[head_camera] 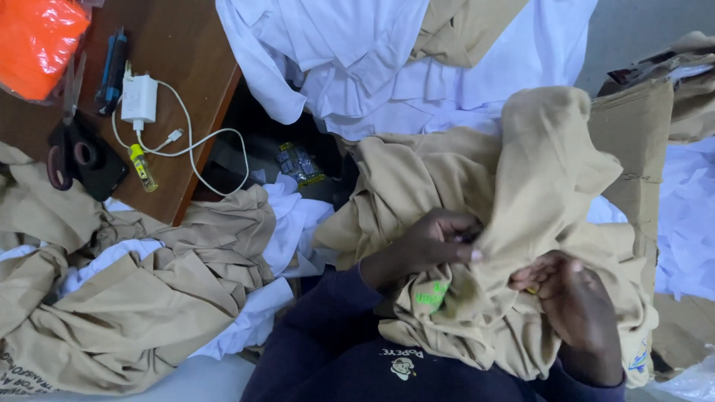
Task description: Inspecting embroidered logos on tan shirts for quality control, including checking for and removing loose threads.
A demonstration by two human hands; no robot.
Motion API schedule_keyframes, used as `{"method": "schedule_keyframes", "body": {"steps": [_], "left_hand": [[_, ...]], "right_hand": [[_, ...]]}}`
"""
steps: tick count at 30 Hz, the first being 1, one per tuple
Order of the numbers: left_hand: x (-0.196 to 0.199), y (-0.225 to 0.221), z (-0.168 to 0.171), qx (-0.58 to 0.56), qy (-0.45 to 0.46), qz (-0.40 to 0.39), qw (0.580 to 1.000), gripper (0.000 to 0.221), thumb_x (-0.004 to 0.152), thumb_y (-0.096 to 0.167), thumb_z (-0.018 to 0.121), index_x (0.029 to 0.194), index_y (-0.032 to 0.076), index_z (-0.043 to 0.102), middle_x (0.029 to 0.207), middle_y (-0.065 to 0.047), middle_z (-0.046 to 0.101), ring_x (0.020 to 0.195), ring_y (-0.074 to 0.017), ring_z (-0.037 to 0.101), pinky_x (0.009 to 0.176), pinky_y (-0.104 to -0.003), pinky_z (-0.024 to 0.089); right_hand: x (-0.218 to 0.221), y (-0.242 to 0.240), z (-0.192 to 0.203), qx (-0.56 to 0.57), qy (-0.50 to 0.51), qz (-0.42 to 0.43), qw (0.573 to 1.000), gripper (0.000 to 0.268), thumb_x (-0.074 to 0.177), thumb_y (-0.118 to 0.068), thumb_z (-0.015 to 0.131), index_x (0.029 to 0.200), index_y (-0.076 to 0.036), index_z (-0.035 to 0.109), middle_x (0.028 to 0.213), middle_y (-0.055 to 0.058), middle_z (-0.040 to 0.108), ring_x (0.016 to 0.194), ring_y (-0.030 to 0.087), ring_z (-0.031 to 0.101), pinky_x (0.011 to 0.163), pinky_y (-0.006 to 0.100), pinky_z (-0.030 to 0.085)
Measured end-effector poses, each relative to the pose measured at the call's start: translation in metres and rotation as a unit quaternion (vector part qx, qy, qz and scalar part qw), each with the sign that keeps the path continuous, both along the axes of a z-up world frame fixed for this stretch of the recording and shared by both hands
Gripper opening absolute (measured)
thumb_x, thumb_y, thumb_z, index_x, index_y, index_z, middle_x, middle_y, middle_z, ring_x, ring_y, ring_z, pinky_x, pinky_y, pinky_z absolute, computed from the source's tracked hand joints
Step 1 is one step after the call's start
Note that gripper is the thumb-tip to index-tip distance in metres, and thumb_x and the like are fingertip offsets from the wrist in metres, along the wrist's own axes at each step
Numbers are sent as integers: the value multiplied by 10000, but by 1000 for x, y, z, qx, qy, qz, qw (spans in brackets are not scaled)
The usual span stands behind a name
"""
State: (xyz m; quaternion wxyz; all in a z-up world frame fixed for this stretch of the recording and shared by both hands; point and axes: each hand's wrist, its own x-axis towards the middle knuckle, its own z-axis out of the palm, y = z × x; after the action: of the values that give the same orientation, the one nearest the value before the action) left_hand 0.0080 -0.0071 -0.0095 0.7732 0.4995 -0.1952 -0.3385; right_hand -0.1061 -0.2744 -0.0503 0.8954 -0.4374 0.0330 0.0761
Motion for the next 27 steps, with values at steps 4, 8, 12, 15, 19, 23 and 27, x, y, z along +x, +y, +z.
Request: {"method": "schedule_keyframes", "body": {"steps": [4, 8, 12, 15, 19, 23, 27], "left_hand": [[-18, -14, 38, 109, -332, -151, 925, 244, 897, 298, 742, 1018, 103, 657, 889, -48, 675, 805, -173, 638, 735, -340, 475], [-35, -32, 42, 185, -542, -193, 797, 246, 876, 235, 634, 1089, 114, 620, 1046, -96, 719, 869, -354, 722, 602, -523, 491], [-24, -24, 60, 212, -574, -194, 767, 363, 880, 182, 693, 1231, 92, 708, 1100, -103, 779, 869, -356, 755, 650, -515, 557], [19, 10, 68, 269, -617, -107, 732, 222, 1009, 343, 596, 1091, 144, 647, 976, -85, 645, 771, -386, 744, 599, -507, 585], [44, 53, 87, 386, -710, -28, 588, 219, 976, 218, 605, 1185, 236, 665, 976, 28, 641, 722, -239, 716, 608, -390, 556], [54, 90, 71, 497, -507, -116, 694, 462, 910, 51, 614, 1325, 244, 676, 1031, -121, 733, 880, -444, 723, 728, -527, 569], [61, 133, 84, 429, -336, 203, 813, 222, 1006, 253, 678, 1192, 186, 779, 1128, -62, 754, 1073, -291, 730, 963, -375, 541]], "right_hand": [[23, 27, 50, 260, 53, -16, 964, 922, 1046, -581, 640, 1643, 68, 372, 1609, 288, 509, 1456, 416, 511, 1175, 541, 424], [19, 17, 52, 245, 51, -99, 963, 854, 1012, -619, 610, 1599, -21, 442, 1551, 264, 552, 1410, 414, 524, 1164, 512, 405], [-1, 12, 34, 47, 54, -138, 988, 658, 964, -452, 652, 1448, -14, 565, 1380, 238, 644, 1266, 382, 603, 1078, 494, 466], [-1, 5, 22, -109, 66, -122, 984, 515, 928, -328, 691, 1335, -12, 658, 1251, 216, 714, 1159, 356, 663, 1013, 479, 512], [-6, 10, 9, -249, 82, -115, 958, 381, 893, -205, 736, 1222, -14, 752, 1123, 192, 783, 1052, 328, 721, 949, 463, 557], [-13, 48, 27, -418, 91, -81, 900, 213, 881, -141, 770, 1053, -61, 868, 946, 137, 871, 926, 260, 811, 823, 421, 609], [-16, 79, 78, -600, -71, 26, 796, 189, 903, -306, 738, 924, -169, 866, 793, 96, 840, 799, 375, 801, 697, 450, 612]]}}
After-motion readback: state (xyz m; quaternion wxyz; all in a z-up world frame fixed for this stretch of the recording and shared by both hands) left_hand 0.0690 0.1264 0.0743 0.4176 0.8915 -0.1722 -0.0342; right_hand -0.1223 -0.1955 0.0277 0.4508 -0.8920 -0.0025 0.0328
